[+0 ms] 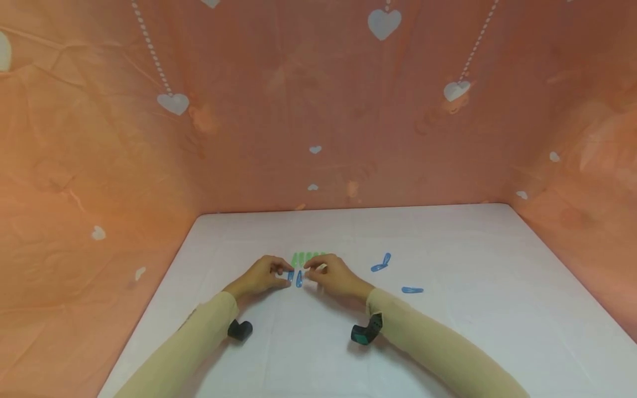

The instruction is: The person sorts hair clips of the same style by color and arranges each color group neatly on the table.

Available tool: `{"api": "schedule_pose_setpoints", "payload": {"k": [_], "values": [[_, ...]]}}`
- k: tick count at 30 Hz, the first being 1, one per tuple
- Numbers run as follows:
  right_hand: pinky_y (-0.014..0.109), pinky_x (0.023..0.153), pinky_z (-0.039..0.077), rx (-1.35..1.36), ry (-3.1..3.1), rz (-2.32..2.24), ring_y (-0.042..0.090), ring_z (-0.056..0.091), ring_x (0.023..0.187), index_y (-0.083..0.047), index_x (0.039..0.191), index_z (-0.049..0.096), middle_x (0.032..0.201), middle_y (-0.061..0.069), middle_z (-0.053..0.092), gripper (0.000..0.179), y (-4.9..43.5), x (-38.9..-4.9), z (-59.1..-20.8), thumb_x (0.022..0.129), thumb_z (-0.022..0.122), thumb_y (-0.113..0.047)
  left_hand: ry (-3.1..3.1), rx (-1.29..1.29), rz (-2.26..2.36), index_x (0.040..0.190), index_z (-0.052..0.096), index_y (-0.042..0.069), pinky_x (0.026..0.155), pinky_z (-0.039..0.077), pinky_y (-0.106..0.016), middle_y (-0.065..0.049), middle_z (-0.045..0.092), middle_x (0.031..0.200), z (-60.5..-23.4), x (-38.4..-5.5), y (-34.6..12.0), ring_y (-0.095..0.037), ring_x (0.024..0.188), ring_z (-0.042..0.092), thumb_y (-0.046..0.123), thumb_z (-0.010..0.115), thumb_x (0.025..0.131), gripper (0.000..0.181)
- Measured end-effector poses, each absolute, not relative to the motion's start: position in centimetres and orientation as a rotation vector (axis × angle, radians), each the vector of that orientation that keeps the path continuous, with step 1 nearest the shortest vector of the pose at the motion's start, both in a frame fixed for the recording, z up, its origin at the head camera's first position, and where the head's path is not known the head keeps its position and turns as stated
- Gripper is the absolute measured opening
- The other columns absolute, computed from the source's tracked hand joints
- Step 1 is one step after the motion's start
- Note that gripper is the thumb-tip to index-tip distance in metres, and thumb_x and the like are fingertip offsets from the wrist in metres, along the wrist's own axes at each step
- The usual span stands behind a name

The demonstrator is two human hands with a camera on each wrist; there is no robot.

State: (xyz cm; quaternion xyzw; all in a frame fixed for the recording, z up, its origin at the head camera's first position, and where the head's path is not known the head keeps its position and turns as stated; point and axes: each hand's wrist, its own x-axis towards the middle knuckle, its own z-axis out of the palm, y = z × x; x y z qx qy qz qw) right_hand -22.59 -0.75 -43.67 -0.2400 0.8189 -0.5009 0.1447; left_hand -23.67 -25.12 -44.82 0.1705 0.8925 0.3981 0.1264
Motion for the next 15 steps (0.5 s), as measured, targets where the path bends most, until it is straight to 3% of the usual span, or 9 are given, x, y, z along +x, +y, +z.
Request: {"api": "schedule_pose_setpoints", "payload": {"k": [7,15], "values": [[0.022,0.058,0.05,-0.741,2.419,-1.426,0.017,0.061,0.063,0.001,0.12,0.069,0.117,0.018,0.07,0.028,1.6,-22.6,-42.6,0.098,0.062,-0.014,2.602,0.447,1.153,0.113,0.074,0.004,0.069,0.039,-0.024,-0.006,0.061,0.094,-44.9,-23.5,-25.0,-0.016,0.084,0.048,0.011,0.081,0.084,0.031],[0.023,0.055,0.049,-0.728,2.438,-1.464,0.015,0.059,0.063,0.006,0.12,0.068,0.118,0.024,0.068,0.028,5.1,-22.9,-42.4,0.099,0.061,-0.011,2.592,0.423,1.164,0.114,0.074,0.005,0.07,0.039,-0.024,-0.005,0.059,0.094,-44.7,-23.3,-24.9,-0.017,0.085,0.047,0.011,0.081,0.084,0.031]]}}
